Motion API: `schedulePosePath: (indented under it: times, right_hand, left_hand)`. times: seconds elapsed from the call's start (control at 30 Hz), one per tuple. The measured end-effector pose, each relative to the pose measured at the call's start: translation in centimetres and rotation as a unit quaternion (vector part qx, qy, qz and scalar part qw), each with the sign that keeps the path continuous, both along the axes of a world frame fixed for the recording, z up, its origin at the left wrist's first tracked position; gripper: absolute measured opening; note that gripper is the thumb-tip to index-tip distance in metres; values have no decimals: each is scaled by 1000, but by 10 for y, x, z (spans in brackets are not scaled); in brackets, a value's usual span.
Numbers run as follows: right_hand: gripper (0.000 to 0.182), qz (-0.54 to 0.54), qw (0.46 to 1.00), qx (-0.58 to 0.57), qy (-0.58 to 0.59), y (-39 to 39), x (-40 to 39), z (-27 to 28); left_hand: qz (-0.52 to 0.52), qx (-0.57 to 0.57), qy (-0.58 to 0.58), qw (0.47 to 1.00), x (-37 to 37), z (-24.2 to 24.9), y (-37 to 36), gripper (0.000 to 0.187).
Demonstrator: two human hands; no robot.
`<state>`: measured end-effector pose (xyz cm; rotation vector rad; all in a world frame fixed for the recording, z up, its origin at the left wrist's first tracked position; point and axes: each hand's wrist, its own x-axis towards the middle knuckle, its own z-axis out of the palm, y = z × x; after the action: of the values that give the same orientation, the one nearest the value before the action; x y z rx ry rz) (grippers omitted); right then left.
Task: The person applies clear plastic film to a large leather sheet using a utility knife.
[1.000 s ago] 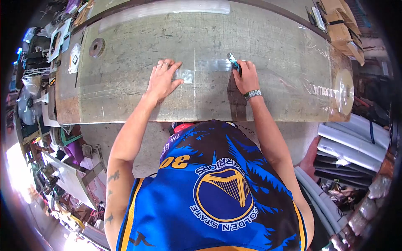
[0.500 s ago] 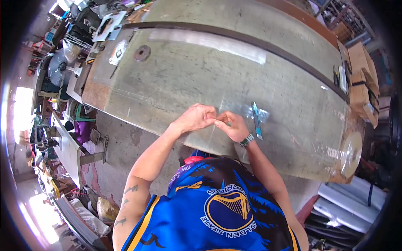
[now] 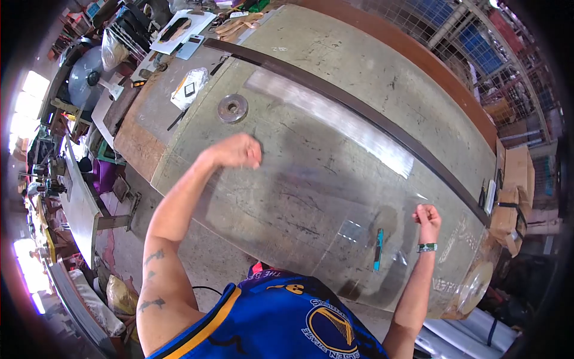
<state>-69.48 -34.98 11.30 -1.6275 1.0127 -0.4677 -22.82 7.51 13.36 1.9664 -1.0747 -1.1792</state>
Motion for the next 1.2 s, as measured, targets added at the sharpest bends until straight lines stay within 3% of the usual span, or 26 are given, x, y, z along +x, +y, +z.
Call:
schedulePosePath:
  times: [0.17,0.27,0.47,0.6,0.77,0.83,0.93,1.0,1.03,1.13,1.2]
  right_hand:
    - [17,-62,998,22,16,-29,52,2]
    - [15,-79,997,8,20,-57,77,-26]
    - [13,-92,991,19,99,-82,113,-65]
    - [13,-88,986,8,144,-90,117,-81]
    - [11,-103,983,11,154,-100,110,-100]
    - [14,-160,981,52,94,-116,96,-137]
    - [26,-132,953,-73,262,-73,120,-96]
    - [31,-162,924,-142,316,-49,135,-69]
    - [35,-167,925,-190,284,-49,129,-79]
    - [34,-202,928,-178,257,-41,133,-80]
    - [34,-161,932,-194,262,-39,134,-76]
  left_hand:
    - [140,-41,-75,986,114,24,-50,13]
    - [222,-84,-116,964,178,-25,-77,15]
    - [359,-70,-236,900,205,-86,-101,31]
    - [406,-105,-370,829,196,-106,-99,34]
    - [413,-82,-362,832,195,-106,-96,37]
    - [407,-53,-363,837,193,-102,-93,37]
    - [391,-26,-356,848,190,-97,-93,39]
    - [353,-92,-332,870,201,-106,-88,42]
    - [351,-113,-315,875,221,-130,-83,36]
    - [387,-143,-231,881,213,-126,-91,29]
    - [389,-158,-212,882,213,-125,-89,26]
